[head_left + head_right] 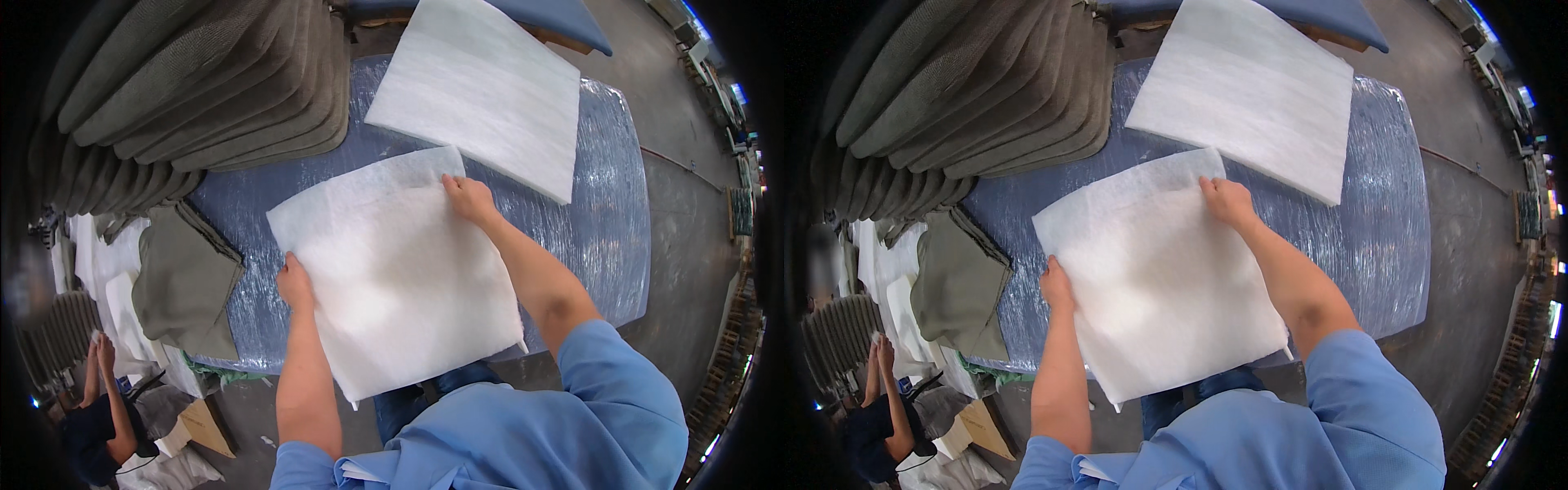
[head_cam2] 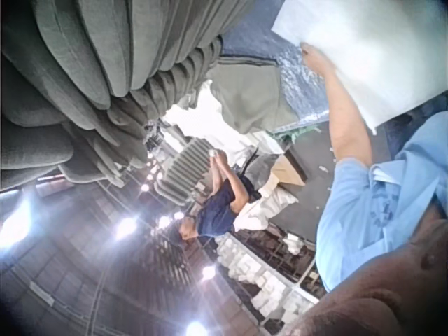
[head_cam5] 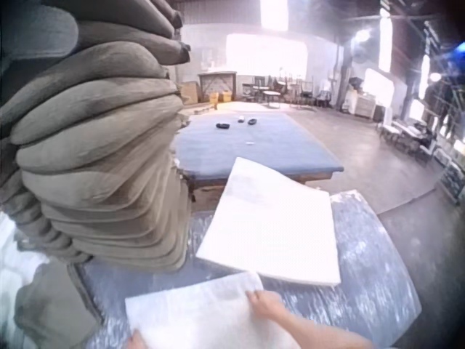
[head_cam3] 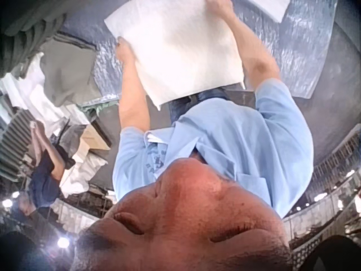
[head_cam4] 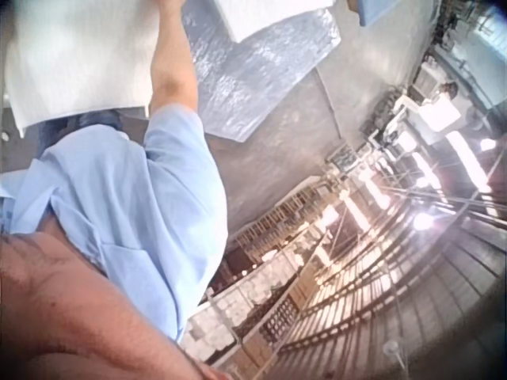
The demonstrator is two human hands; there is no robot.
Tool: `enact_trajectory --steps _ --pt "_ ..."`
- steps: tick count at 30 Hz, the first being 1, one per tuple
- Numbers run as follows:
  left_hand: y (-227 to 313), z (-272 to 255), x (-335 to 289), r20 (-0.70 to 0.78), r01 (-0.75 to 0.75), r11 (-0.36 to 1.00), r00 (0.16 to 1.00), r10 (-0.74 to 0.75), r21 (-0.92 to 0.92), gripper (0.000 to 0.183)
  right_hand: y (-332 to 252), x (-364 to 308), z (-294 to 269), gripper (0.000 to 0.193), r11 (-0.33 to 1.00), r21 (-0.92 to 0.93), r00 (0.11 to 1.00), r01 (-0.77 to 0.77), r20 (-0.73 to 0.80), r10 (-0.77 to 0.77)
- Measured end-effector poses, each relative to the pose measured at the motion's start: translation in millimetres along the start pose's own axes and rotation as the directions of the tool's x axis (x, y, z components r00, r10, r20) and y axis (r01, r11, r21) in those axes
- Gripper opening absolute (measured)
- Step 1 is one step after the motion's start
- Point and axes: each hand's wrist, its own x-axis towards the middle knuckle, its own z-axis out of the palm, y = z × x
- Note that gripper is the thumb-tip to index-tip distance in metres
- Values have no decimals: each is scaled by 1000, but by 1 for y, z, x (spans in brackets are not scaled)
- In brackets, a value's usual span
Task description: The person rolls a white foam pad and inserts it into a green fabric pillowcase. The person then picks up the stuffed pillow and places it on a stack of finished pillows.
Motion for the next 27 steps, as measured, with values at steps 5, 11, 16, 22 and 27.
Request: enact_trajectory --steps 5,11,16,22,27 --pt "-3 0 28 434 314 863 892 -126 -395 57 -7 -6 -23 69 940 271 972 -208 167 167" --pt "15 -5 25 681 410 843 729 -74 -347 53 4 -14 -27 67 924 340 980 -175 153 129" --pt "47 -37 20 346 -418 797 895 280 436 56 27 -30 -40 57 981 168 986 96 -150 -71" --pt "-25 -118 -12 481 90 982 876 2 -168 64 77 -127 -47 61 901 426 982 86 -190 -4" --pt "-63 -65 -68 499 309 928 849 -171 -209 73 67 -149 27 63 974 218 972 -58 -212 105"
